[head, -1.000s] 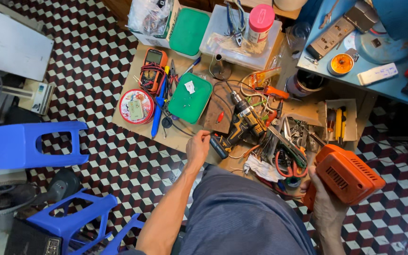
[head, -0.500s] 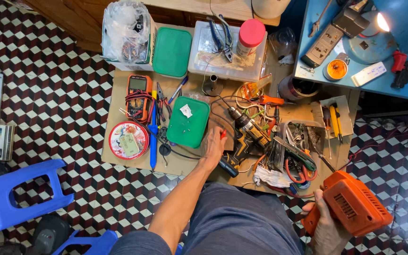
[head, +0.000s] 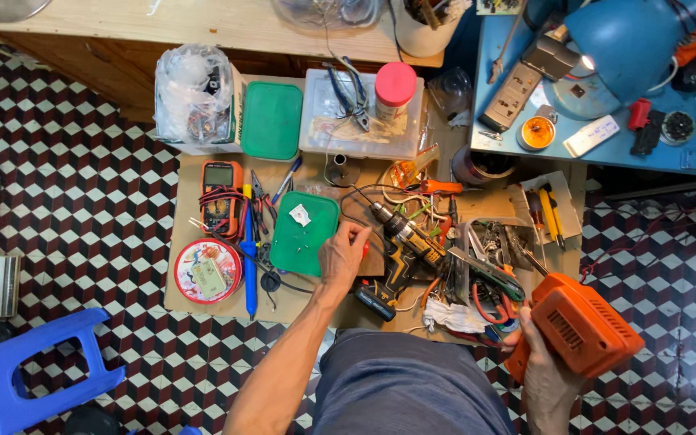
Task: The person uses a heat gun to apply heat to small electronic components and wires on a cluttered workbench. They manipulate wires and connectors with pliers and their fingers, occasionally picking up small parts from containers. The task involves repeated heating and handling of components without a clearly visible final assembly.
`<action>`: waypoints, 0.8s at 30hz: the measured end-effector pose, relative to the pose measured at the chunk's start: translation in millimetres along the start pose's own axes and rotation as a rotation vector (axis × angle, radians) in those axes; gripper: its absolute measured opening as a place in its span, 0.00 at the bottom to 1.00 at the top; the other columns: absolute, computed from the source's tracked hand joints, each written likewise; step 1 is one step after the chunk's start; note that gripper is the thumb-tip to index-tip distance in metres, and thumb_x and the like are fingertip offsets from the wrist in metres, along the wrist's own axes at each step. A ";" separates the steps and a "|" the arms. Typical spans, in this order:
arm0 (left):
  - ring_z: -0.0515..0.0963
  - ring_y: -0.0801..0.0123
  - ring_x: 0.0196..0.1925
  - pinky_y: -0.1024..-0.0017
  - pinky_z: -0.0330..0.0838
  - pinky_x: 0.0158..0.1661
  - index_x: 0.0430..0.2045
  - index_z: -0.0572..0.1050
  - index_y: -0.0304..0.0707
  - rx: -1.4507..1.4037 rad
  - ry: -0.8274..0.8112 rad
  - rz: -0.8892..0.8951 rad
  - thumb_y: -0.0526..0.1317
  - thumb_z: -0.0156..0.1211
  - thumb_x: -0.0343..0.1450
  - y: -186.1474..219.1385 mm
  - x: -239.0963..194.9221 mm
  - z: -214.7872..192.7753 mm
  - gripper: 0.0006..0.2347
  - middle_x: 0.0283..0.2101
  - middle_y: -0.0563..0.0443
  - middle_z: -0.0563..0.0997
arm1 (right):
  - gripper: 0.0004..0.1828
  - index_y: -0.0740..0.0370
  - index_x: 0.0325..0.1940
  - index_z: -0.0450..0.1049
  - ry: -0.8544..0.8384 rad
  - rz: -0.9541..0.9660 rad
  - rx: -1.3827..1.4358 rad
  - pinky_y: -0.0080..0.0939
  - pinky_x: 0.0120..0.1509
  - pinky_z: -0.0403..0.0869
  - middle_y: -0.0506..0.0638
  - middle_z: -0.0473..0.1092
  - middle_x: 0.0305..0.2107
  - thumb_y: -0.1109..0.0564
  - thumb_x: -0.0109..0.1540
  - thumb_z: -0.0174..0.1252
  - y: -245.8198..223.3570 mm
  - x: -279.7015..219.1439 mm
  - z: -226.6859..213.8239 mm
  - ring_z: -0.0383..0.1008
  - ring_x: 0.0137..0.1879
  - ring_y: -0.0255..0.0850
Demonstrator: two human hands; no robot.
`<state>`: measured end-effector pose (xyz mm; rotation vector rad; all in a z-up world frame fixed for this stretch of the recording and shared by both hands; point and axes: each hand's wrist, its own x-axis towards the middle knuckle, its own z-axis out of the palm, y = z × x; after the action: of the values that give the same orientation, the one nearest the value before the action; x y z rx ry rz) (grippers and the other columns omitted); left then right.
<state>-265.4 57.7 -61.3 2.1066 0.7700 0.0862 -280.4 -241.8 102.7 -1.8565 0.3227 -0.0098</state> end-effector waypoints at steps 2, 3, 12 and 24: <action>0.84 0.53 0.33 0.58 0.75 0.33 0.32 0.79 0.41 -0.010 0.006 0.067 0.44 0.64 0.72 15.9 13.1 0.2 0.07 0.31 0.46 0.85 | 0.11 0.67 0.51 0.73 0.007 0.077 -0.067 0.35 0.36 0.73 0.50 0.74 0.28 0.59 0.67 0.61 1.6 9.5 -3.5 0.73 0.31 0.36; 0.84 0.52 0.34 0.58 0.75 0.34 0.34 0.79 0.41 -0.027 0.026 0.134 0.42 0.63 0.73 21.7 17.9 4.0 0.06 0.33 0.46 0.85 | 0.10 0.67 0.50 0.74 0.012 0.139 -0.117 0.36 0.35 0.72 0.51 0.73 0.26 0.58 0.68 0.61 4.0 13.8 -7.3 0.73 0.31 0.36; 0.79 0.52 0.46 0.59 0.71 0.47 0.36 0.77 0.36 0.374 -0.119 0.693 0.31 0.60 0.68 51.5 87.5 93.9 0.05 0.41 0.43 0.80 | 0.10 0.63 0.50 0.76 -0.133 -0.106 -0.143 0.32 0.39 0.76 0.46 0.76 0.29 0.57 0.67 0.56 43.4 49.6 -40.5 0.77 0.35 0.31; 0.80 0.50 0.44 0.55 0.74 0.43 0.36 0.77 0.33 0.673 -0.242 0.739 0.30 0.57 0.67 42.9 146.2 110.0 0.06 0.38 0.39 0.81 | 0.07 0.69 0.43 0.77 -0.109 0.192 -0.039 0.36 0.36 0.76 0.51 0.74 0.24 0.60 0.65 0.61 31.8 86.3 -49.3 0.74 0.29 0.36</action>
<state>-90.4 41.6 -128.0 2.8761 -0.1998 -0.0417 -212.7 -316.1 74.6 -1.8501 0.4266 0.2299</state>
